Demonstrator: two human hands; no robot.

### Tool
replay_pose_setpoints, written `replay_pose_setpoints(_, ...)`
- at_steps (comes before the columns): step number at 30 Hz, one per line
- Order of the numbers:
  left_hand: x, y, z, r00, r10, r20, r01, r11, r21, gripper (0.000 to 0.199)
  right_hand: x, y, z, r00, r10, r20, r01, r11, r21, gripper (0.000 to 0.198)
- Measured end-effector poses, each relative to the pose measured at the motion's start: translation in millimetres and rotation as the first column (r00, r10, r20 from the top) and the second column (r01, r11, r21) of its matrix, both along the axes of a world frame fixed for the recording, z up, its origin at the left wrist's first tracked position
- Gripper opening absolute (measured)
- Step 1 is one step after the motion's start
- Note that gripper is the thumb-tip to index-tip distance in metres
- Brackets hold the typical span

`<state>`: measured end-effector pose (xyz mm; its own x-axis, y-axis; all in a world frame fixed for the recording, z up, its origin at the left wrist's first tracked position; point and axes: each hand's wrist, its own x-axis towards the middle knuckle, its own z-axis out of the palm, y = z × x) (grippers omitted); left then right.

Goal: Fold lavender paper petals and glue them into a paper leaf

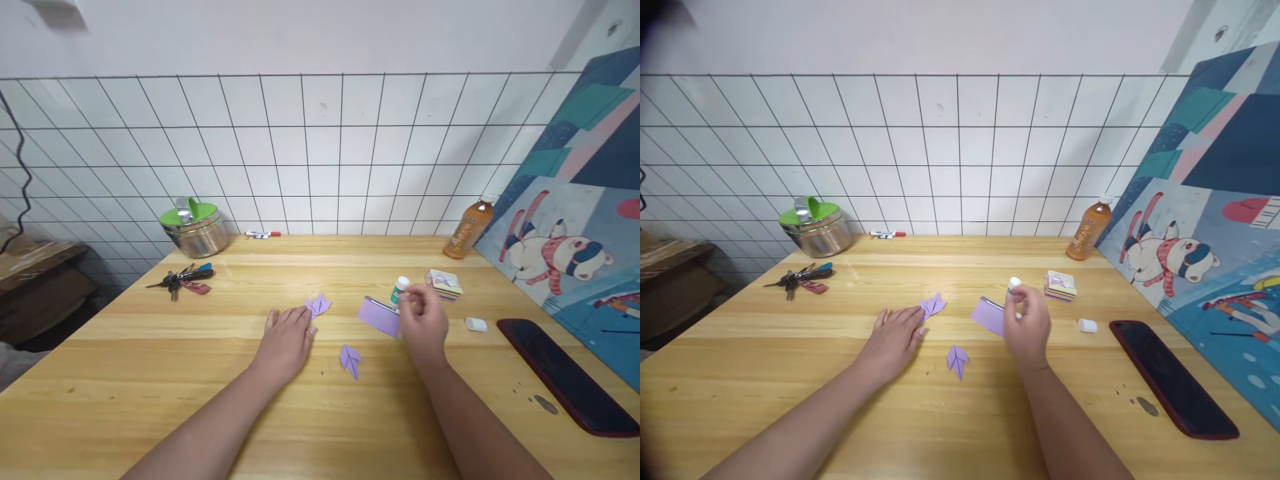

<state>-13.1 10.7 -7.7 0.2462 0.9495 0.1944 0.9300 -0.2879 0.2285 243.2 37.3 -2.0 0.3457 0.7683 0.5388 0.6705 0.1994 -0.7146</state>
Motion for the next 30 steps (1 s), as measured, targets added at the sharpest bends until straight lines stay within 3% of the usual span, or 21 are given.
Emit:
replay_pose_setpoints(2,1,-3,6.5,1.000,-0.019,0.005,0.019,1.000,0.023,0.037,14,10,-6,0.987,-0.143,-0.077,0.149,0.986,0.080,0.048)
replay_pose_setpoints(5,-2,-3,11.3,0.995,-0.094,0.037,0.090,0.992,0.092,0.034,25,29,-16,0.999,-0.050,-0.016,0.049,0.997,-0.059,0.072)
replay_pose_setpoints(7,-5,0,9.4,0.974,-0.224,0.024,0.220,0.970,0.104,0.042,26,39,-20,0.999,0.003,0.049,0.006,0.983,-0.185,0.066)
replay_pose_setpoints(10,-8,4,3.7,0.912,-0.410,-0.002,0.410,0.912,0.016,0.061,22,44,-20,0.990,0.078,0.117,-0.039,0.952,-0.304,0.038)
replay_pose_setpoints(13,-8,3,2.8,0.914,-0.405,-0.024,0.404,0.914,-0.036,0.057,17,30,-10,0.997,0.062,0.054,-0.048,0.971,-0.234,0.031)
replay_pose_setpoints(15,-6,1,6.3,0.946,-0.322,-0.031,0.322,0.947,-0.017,0.044,11,13,0,0.978,0.199,-0.063,-0.208,0.950,-0.233,0.031)
replay_pose_setpoints(16,-6,0,8.9,0.959,-0.281,-0.029,0.281,0.960,-0.005,0.038,7,3,6,0.928,0.343,-0.146,-0.372,0.883,-0.288,0.031)
replay_pose_setpoints(17,-6,-1,11.6,0.972,-0.236,-0.024,0.236,0.972,0.004,0.032,2,-7,11,0.825,0.515,-0.233,-0.565,0.745,-0.355,0.030)
replay_pose_setpoints(18,-8,-1,14.3,0.980,-0.197,-0.024,0.198,0.980,0.006,0.029,-4,-16,16,0.695,0.655,-0.297,-0.712,0.572,-0.406,0.028)
replay_pose_setpoints(19,-9,0,16.9,0.986,-0.162,-0.026,0.162,0.987,0.005,0.027,-10,-24,20,0.578,0.754,-0.312,-0.791,0.424,-0.442,0.024)
replay_pose_setpoints(20,-12,1,19.2,0.991,-0.127,-0.030,0.127,0.992,0.011,0.027,-16,-31,24,0.489,0.824,-0.287,-0.816,0.316,-0.483,0.020)
replay_pose_setpoints(22,-19,4,23.1,0.994,-0.102,-0.033,0.103,0.994,0.027,0.027,-24,-40,29,0.443,0.876,-0.189,-0.778,0.272,-0.566,0.013)
replay_pose_setpoints(24,-27,8,25.6,0.981,-0.193,-0.020,0.194,0.981,0.025,0.033,-26,-42,31,0.441,0.890,-0.119,-0.738,0.284,-0.613,0.009)
replay_pose_setpoints(27,-36,14,25.8,0.919,-0.394,0.027,0.395,0.919,-0.011,0.042,-19,-37,30,0.490,0.871,-0.037,-0.686,0.359,-0.633,0.008)
replay_pose_setpoints(30,-37,16,21.4,0.894,-0.445,0.058,0.448,0.893,-0.051,0.039,-12,-30,28,0.553,0.832,-0.028,-0.672,0.426,-0.605,0.014)
